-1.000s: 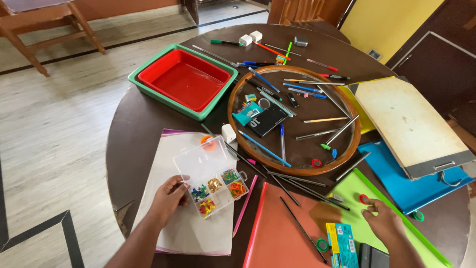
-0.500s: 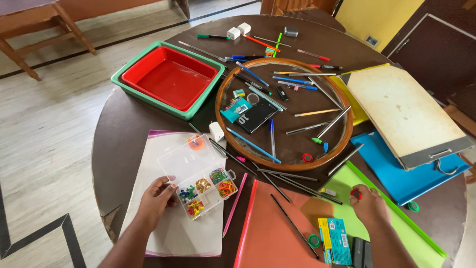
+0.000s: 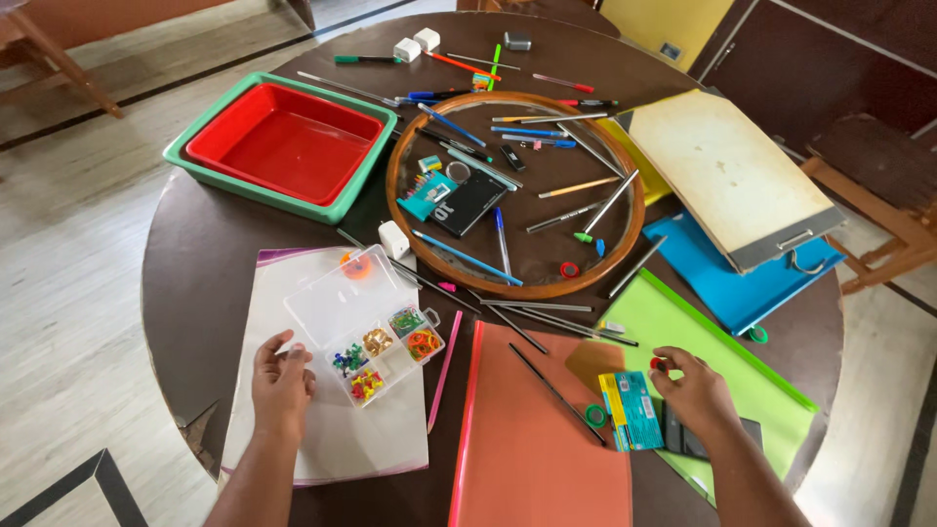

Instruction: The person organizes small stationery items on a round table. They sort colorful paper clips and binder clips into a clear plastic compartment box, then close the box and place it on a white sheet of paper.

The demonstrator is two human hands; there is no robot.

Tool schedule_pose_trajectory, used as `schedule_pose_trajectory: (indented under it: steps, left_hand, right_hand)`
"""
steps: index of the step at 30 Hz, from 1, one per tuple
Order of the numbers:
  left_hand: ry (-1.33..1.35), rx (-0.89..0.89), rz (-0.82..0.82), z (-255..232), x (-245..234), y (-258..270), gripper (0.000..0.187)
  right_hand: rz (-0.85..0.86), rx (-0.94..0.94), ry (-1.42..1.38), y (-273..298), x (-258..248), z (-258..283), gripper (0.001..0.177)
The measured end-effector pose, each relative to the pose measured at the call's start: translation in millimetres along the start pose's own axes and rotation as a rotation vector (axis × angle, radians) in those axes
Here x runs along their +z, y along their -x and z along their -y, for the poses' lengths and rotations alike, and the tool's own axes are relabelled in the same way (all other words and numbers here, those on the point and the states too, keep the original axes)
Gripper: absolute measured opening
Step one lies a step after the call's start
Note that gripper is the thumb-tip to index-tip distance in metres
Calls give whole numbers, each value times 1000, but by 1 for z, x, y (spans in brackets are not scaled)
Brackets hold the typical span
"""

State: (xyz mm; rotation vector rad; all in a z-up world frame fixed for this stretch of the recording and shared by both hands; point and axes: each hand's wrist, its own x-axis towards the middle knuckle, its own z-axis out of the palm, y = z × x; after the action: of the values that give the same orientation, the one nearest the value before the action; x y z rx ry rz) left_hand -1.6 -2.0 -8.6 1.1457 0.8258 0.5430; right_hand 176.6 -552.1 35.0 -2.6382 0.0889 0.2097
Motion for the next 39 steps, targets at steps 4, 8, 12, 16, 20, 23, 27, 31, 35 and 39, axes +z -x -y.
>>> schedule_pose_trajectory:
  steps: [4, 8, 12, 16, 20, 23, 27, 31, 35, 39]
  left_hand:
    - [194, 230, -116, -9, 2, 18, 11]
    - [156, 400, -89, -10, 35, 49, 20]
    - [25, 360, 130, 11, 112, 92, 27]
    - [-49, 223, 465, 71, 189, 158, 34]
    - [-160, -113, 546, 120, 224, 192, 46]
    - [-221, -240, 413, 138, 222, 197, 46]
    - [-190, -292, 404, 143, 217, 193, 44]
    - [-233, -325, 395, 125, 217, 192, 44]
    - [-287, -340, 351, 113, 227, 196, 44]
    - [-274, -356, 339, 109, 229, 198, 45]
  right_hand:
    - [73, 5, -61, 24, -7, -10, 51]
    - [-19, -52, -43, 19, -16, -50, 47]
    - [11, 58, -117, 0, -35, -108, 45]
    - [16, 120, -195, -20, -53, -157, 51]
    - [-30, 123, -101, -50, -66, -189, 51]
    - [-120, 59, -105, -81, -78, -200, 50]
    - [-221, -75, -48, -122, -85, -203, 45]
    - [-141, -115, 63, -147, -84, -193, 43]
    - [-66, -90, 82, -155, -87, -196, 52]
    - [-51, -157, 128, -159, -84, -204, 59]
